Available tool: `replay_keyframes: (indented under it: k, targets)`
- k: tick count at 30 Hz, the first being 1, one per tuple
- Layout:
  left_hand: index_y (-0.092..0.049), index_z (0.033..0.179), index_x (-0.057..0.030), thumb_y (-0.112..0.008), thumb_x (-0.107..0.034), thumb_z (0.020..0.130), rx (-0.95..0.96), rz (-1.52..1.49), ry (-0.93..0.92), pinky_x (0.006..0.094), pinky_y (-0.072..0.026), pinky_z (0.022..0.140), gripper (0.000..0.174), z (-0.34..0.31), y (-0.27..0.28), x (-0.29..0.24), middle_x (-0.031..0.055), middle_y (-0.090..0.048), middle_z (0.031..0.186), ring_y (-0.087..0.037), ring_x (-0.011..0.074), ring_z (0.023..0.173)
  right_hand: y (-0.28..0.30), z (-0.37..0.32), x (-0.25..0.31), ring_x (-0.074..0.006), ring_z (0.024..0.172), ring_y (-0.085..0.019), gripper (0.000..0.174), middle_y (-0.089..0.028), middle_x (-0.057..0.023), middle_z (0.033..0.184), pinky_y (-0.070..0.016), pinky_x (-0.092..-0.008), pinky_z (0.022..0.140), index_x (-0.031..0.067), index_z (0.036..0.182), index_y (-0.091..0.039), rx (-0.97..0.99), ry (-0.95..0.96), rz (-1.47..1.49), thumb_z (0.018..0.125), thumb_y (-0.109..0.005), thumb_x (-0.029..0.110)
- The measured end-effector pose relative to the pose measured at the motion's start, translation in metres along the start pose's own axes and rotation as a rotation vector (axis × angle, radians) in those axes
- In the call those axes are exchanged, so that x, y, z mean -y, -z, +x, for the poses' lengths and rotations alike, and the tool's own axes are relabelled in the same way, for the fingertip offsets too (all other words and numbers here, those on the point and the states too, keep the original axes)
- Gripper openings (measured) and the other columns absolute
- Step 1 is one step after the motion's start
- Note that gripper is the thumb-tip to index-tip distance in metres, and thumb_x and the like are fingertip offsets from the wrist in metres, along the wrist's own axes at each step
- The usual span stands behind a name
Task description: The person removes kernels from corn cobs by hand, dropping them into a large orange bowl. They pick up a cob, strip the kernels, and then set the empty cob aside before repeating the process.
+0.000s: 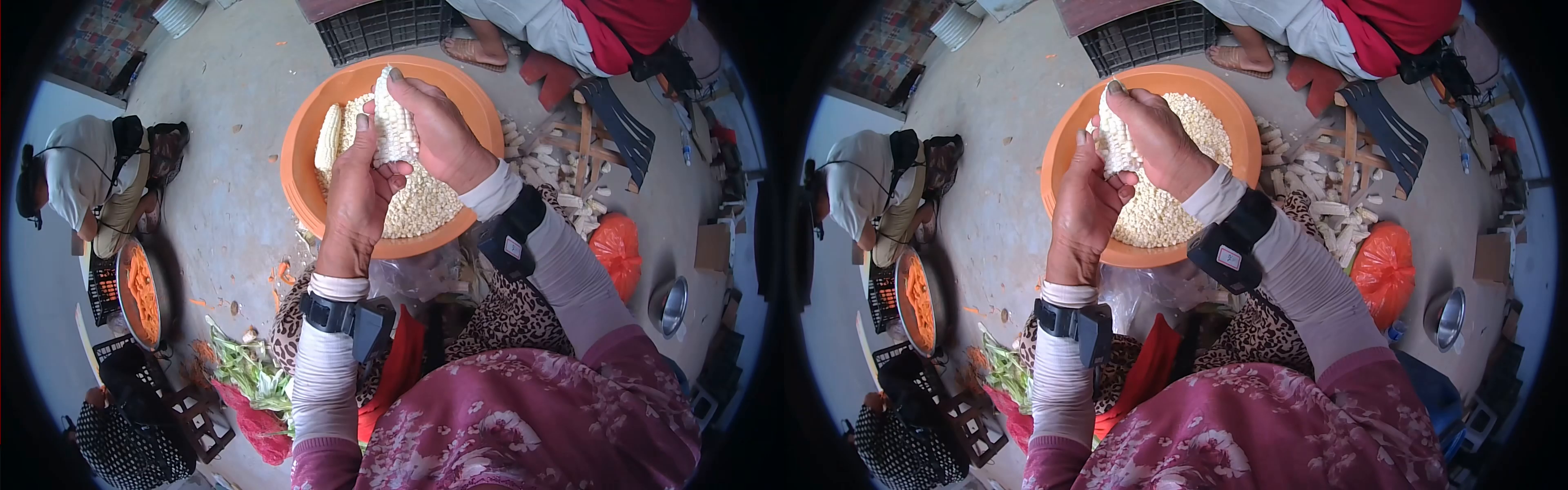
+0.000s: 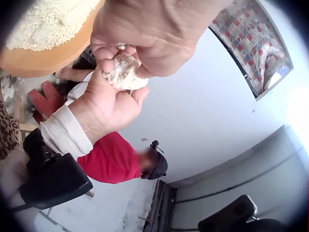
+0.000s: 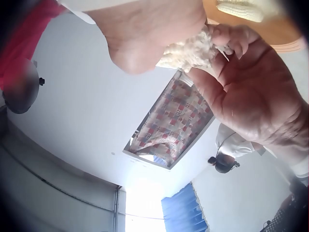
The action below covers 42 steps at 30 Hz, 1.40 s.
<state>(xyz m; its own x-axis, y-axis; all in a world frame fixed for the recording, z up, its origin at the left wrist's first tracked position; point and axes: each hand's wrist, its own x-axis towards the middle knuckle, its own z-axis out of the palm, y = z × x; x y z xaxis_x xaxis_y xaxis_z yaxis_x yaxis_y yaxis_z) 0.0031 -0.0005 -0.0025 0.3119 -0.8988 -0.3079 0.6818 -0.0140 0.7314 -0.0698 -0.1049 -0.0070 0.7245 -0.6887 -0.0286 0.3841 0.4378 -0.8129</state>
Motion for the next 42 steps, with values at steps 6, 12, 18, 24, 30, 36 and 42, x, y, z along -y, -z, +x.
replay_keyframes:
  k: [6,12,18,24,30,36,42]
  targets:
    - [-0.059,0.099,-0.0049,-0.056,-0.042,0.089,-0.141,0.213,0.003,0.0186,-0.0419,0.048,0.039,0.002,-0.001,0.002,0.0015,-0.060,0.077,-0.056,0.0092,0.056,-0.007,-0.002,-0.005,-0.0124,0.075,-0.055,0.027,-0.057,-0.0074,0.084,-0.0464,-0.0282,0.069,-0.0019,0.095,-0.051,-0.031,0.000,-0.034,0.090,-0.051,0.025]
    - [-0.062,0.090,-0.0055,-0.062,-0.035,0.087,-0.203,0.284,-0.006,0.0184,-0.0423,0.047,0.030,0.002,0.000,0.003,0.0007,-0.060,0.074,-0.055,0.0089,0.055,-0.006,-0.003,-0.006,-0.0124,0.073,-0.054,0.026,-0.056,-0.0070,0.083,-0.0465,-0.0279,0.067,-0.0012,0.093,-0.051,0.002,0.006,-0.052,0.090,-0.051,0.025]
    - [-0.062,0.093,-0.0041,-0.061,-0.032,0.087,-0.136,0.242,-0.024,0.0181,-0.0455,0.050,0.028,0.000,0.002,0.004,0.0016,-0.061,0.076,-0.056,0.0086,0.058,-0.002,-0.001,-0.005,-0.0155,0.070,-0.057,0.027,-0.057,-0.0095,0.083,-0.0494,-0.0292,0.062,-0.0014,0.093,-0.050,0.017,-0.007,-0.037,0.092,-0.048,0.025]
    - [-0.061,0.093,-0.0030,-0.058,-0.025,0.090,-0.095,0.191,-0.043,0.0203,-0.0464,0.056,0.022,0.000,0.004,0.006,0.0025,-0.062,0.078,-0.057,0.0099,0.062,0.010,0.003,0.001,-0.0207,0.085,-0.060,0.033,-0.060,-0.0148,0.097,-0.0517,-0.0338,0.074,-0.0011,0.107,-0.052,0.010,-0.183,0.152,0.094,-0.046,0.029]
    - [-0.060,0.095,-0.0023,-0.057,-0.027,0.091,-0.071,0.046,-0.033,0.0185,-0.0414,0.052,0.026,0.000,-0.003,0.004,0.0024,-0.061,0.081,-0.055,0.0084,0.061,0.004,0.001,0.003,-0.0173,0.079,-0.058,0.028,-0.059,-0.0117,0.090,-0.0498,-0.0302,0.070,-0.0016,0.101,-0.051,-0.013,-0.085,0.068,0.094,-0.045,0.025]
    - [-0.058,0.095,-0.0013,-0.061,-0.035,0.087,-0.166,0.234,-0.053,0.0179,-0.0395,0.050,0.035,0.002,-0.004,0.005,0.0028,-0.060,0.079,-0.054,0.0083,0.059,-0.001,0.000,-0.005,-0.0121,0.080,-0.054,0.026,-0.057,-0.0069,0.089,-0.0459,-0.0269,0.071,-0.0013,0.100,-0.051,-0.018,-0.013,-0.070,0.092,-0.049,0.024]
    - [-0.060,0.088,-0.0036,-0.063,-0.036,0.086,-0.195,0.451,-0.139,0.0177,-0.0396,0.049,0.033,0.001,-0.004,0.006,0.0000,-0.058,0.070,-0.053,0.0071,0.055,-0.003,-0.002,-0.005,-0.0090,0.073,-0.050,0.024,-0.052,-0.0035,0.083,-0.0440,-0.0256,0.064,-0.0007,0.093,-0.051,-0.011,-0.030,-0.060,0.090,-0.052,0.022]
